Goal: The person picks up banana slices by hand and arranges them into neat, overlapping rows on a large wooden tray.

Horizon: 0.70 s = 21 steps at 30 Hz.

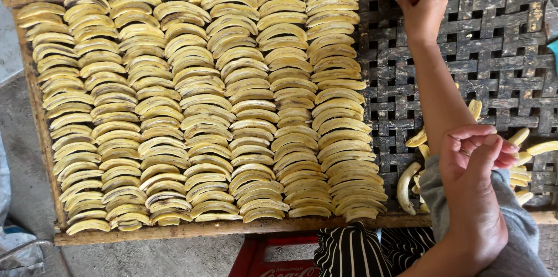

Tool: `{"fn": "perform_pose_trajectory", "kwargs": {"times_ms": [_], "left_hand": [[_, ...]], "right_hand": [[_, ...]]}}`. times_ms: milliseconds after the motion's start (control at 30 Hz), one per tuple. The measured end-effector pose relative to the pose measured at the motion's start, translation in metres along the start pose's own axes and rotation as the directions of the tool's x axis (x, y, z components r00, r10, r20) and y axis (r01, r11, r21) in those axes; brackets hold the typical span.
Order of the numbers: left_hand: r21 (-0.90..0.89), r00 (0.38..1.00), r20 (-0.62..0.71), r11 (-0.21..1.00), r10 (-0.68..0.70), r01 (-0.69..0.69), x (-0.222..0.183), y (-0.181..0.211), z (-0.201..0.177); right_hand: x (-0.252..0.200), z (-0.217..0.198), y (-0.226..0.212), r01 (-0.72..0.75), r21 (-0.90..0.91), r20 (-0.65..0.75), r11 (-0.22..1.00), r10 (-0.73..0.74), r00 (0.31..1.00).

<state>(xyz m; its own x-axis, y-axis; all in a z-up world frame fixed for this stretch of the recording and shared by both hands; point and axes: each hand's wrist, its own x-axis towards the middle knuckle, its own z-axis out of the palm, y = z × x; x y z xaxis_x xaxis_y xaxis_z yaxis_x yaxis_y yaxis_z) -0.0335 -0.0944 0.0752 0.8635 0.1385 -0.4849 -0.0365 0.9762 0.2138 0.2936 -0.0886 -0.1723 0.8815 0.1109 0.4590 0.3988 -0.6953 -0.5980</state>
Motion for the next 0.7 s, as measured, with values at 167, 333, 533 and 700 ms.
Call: {"fn": "perform_pose_trajectory", "kwargs": {"times_ms": [167,333,533,700], "left_hand": [[-0.019,1.0,-0.011,1.0,0.01,-0.011,0.003,0.009,0.001],[-0.011,1.0,-0.021,1.0,0.024,-0.024,0.008,0.014,0.001],[-0.046,1.0,-0.005,0.999,0.008,-0.008,0.006,0.009,-0.004],[0.064,0.997,0.062,0.997,-0.044,0.04,0.004,-0.021,-0.021]], "right_hand": [[0.003,0.016,0.007,0.126,0.006,-0.09,0.992,-0.125,0.988],[0.0,0.031,0.015,0.181,-0.001,-0.234,0.984,-0.176,0.956],[-0.002,0.039,0.016,0.201,-0.106,-0.213,0.974,-0.22,0.952],[-0.007,-0.021,0.016,0.115,-0.132,-0.012,0.985,-0.117,0.993]]}}
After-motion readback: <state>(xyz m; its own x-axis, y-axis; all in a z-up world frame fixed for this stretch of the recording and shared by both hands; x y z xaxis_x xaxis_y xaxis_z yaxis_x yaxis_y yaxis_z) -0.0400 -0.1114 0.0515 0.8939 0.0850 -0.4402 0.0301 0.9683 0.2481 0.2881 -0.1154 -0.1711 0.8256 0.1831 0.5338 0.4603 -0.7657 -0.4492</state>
